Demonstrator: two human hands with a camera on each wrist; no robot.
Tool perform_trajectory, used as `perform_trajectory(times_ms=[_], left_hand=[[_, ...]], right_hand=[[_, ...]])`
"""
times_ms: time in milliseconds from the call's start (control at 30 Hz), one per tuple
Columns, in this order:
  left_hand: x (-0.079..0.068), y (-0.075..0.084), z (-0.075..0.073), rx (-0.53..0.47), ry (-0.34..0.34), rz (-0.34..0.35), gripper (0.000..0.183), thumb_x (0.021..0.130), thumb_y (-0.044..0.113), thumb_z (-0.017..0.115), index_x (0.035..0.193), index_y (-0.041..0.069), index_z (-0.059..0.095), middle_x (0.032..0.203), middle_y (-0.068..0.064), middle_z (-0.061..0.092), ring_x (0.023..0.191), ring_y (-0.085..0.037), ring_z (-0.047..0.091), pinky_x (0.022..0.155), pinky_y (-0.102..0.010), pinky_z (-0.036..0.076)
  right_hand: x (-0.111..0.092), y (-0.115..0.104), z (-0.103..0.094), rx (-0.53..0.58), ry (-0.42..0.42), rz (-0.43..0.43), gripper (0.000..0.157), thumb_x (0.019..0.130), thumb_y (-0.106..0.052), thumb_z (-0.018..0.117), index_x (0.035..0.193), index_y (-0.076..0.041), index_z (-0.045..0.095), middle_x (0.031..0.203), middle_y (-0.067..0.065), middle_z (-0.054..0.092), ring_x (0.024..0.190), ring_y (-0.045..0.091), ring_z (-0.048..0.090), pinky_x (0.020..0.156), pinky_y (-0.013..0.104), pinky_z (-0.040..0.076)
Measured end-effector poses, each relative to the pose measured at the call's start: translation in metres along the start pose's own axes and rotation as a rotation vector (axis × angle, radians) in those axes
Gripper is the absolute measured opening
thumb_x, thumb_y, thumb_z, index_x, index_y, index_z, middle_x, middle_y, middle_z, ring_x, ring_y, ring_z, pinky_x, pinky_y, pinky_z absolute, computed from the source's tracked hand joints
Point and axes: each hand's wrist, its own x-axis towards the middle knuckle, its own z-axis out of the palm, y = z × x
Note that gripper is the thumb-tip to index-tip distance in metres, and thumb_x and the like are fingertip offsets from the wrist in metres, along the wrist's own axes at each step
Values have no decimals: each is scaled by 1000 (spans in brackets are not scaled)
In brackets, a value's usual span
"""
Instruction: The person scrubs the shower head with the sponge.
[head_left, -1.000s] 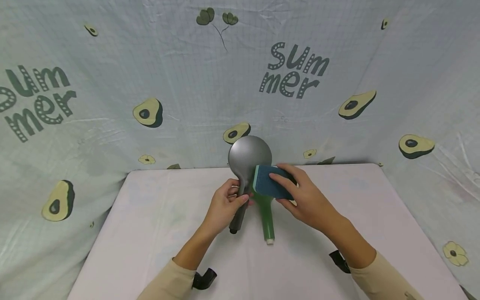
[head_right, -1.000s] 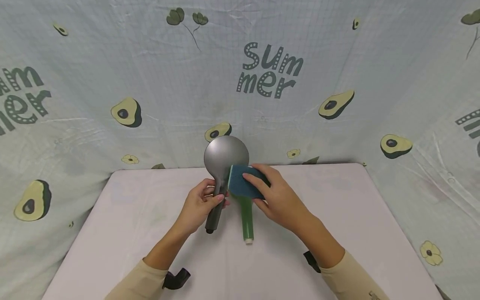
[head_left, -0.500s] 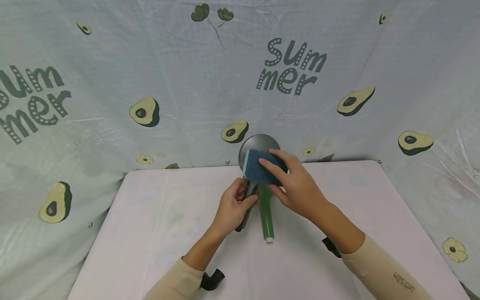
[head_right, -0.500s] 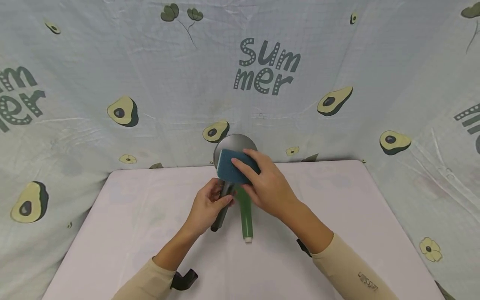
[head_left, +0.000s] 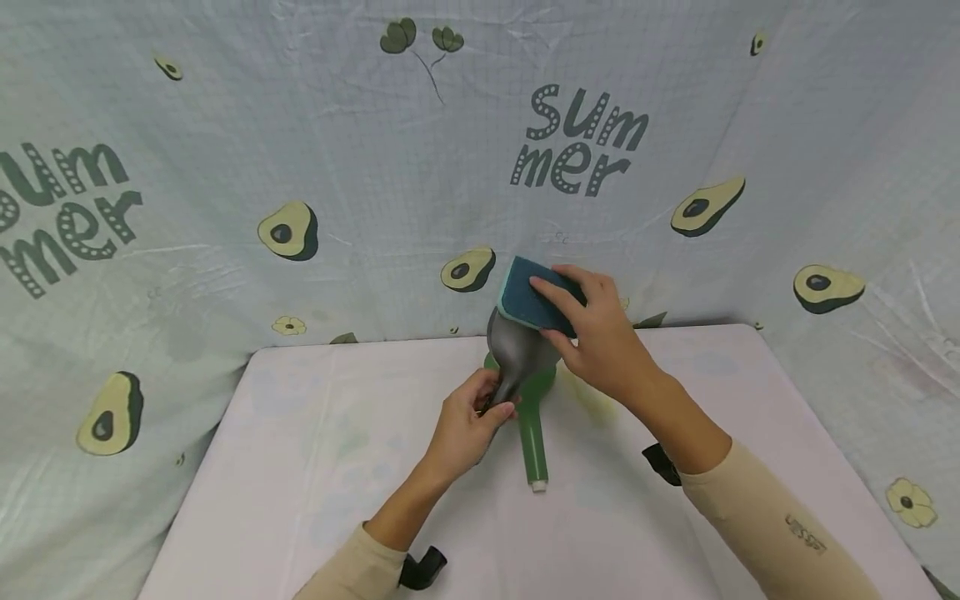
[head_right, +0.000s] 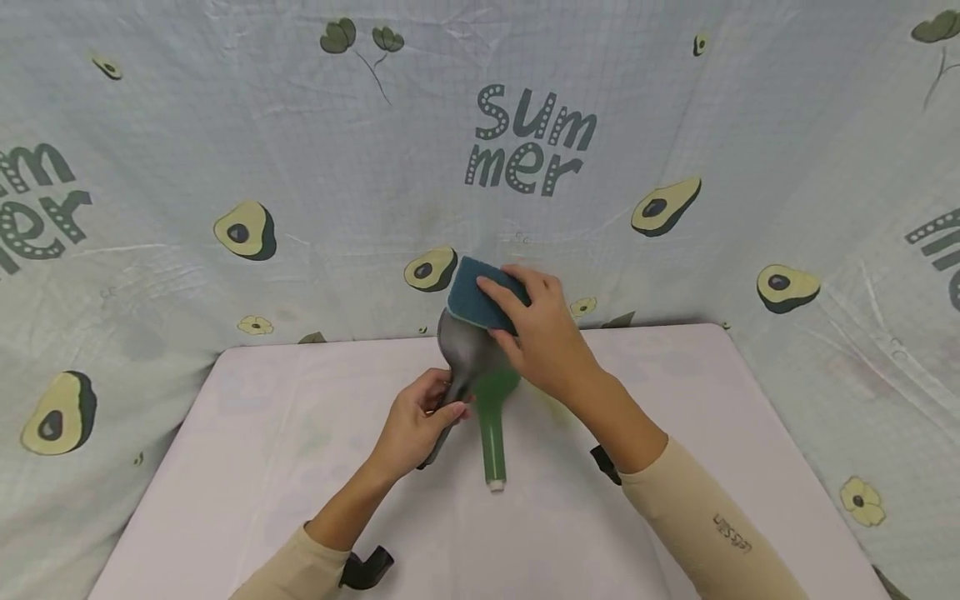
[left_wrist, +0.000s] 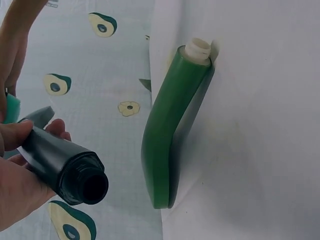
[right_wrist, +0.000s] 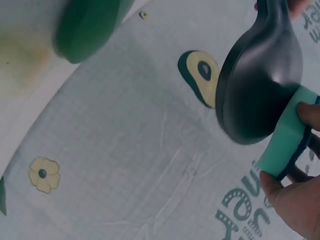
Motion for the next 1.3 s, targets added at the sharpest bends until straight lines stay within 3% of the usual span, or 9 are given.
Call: perform_trajectory(times_ms=[200,467,600,867,967,1067,1300], left_hand=[[3,-1,-5,38,13,19,32,98,-1,67,130,-2,61,109,-20,73,94,-28,74,80,-27,62],[2,-1,-5,40,46,20,25,98,0,66,123,-1,64,97,-17,72,85,-22,69,73,-24,57],[3,1,-5,26,54,16,26,98,-1,67,123,0,65,99,-18,73,85,-22,70,73,-23,57],[2,1,-3,-21,24,10,30,96,-2,69,126,0,65,110,-18,75,94,-29,74,81,-24,61],[1,-1,-3,-24,15,9,31,96,-1,69,126,0,64,111,-18,75,95,-33,74,82,-24,61],[0,-2,-3,-26,24,3,30,96,-1,69,126,0,65,109,-19,75,94,-34,74,82,-24,61],[5,2,-5,6,61,6,28,97,0,69,125,1,66,100,-14,76,86,-22,73,77,-23,60]], right_hand=[[-20,-19,11,-104,-39,-179,69,86,-22,86,148,-16,56,148,23,49,125,45,50,101,54,54],[-39,-29,24,-149,-29,-207,74,84,-29,88,148,-14,54,143,26,49,118,43,54,98,51,56],[-34,-19,19,-114,-32,-161,74,87,-25,85,152,-16,50,147,25,46,127,44,51,100,53,56],[-10,11,-2,24,25,103,68,93,-17,79,154,-13,48,152,26,41,137,46,43,103,60,50],[-10,15,-3,53,5,139,66,94,-16,77,154,-12,48,153,26,40,136,47,43,101,60,51],[-13,10,-1,40,-17,96,67,94,-18,78,154,-12,49,152,26,41,136,47,44,103,61,50],[-31,-13,13,-94,-8,-116,71,88,-24,84,151,-14,53,147,27,47,128,45,51,101,56,53]])
